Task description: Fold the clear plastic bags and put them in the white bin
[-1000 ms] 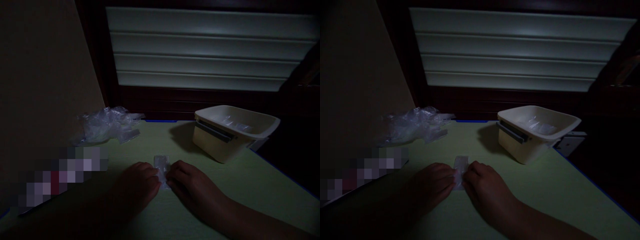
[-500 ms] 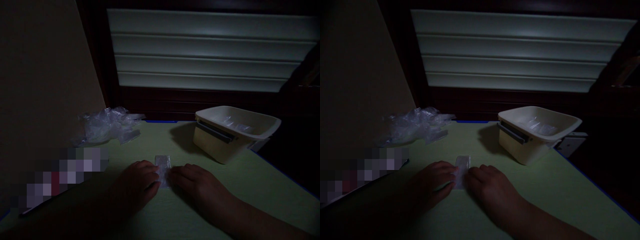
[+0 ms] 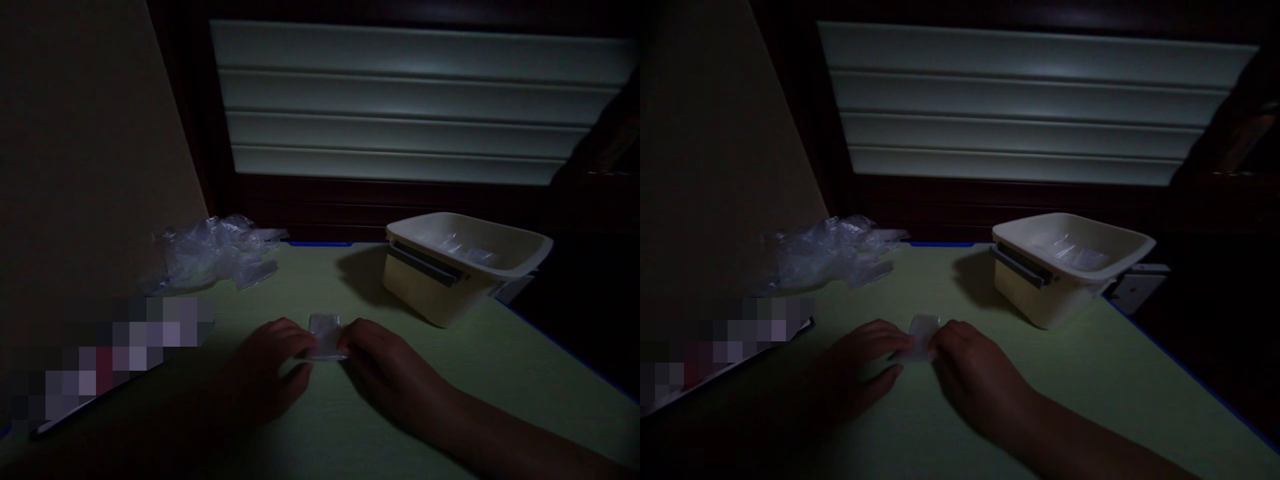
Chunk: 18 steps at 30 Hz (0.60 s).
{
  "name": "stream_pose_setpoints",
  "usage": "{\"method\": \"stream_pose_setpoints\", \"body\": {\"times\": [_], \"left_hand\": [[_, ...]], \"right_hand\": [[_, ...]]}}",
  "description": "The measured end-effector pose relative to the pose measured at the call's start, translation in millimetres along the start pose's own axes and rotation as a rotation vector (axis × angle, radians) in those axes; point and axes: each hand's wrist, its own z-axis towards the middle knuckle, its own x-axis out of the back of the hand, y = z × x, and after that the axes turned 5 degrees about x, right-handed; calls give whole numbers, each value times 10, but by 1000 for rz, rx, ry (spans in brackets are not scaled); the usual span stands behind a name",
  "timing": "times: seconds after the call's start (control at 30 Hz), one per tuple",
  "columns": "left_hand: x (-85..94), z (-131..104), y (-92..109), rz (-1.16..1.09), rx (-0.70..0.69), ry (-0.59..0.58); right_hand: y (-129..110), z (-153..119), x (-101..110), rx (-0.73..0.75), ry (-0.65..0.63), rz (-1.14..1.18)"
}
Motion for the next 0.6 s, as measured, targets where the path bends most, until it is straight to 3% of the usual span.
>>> {"method": "stream_pose_setpoints", "body": {"times": [0.37, 0.6], "left_hand": [[0, 56, -77, -52, 84, -65], [23, 57, -35, -40, 140, -85]], "right_hand": [[-38, -6, -3, 11, -74, -30], [-112, -8, 11, -50, -46, 72]]}}
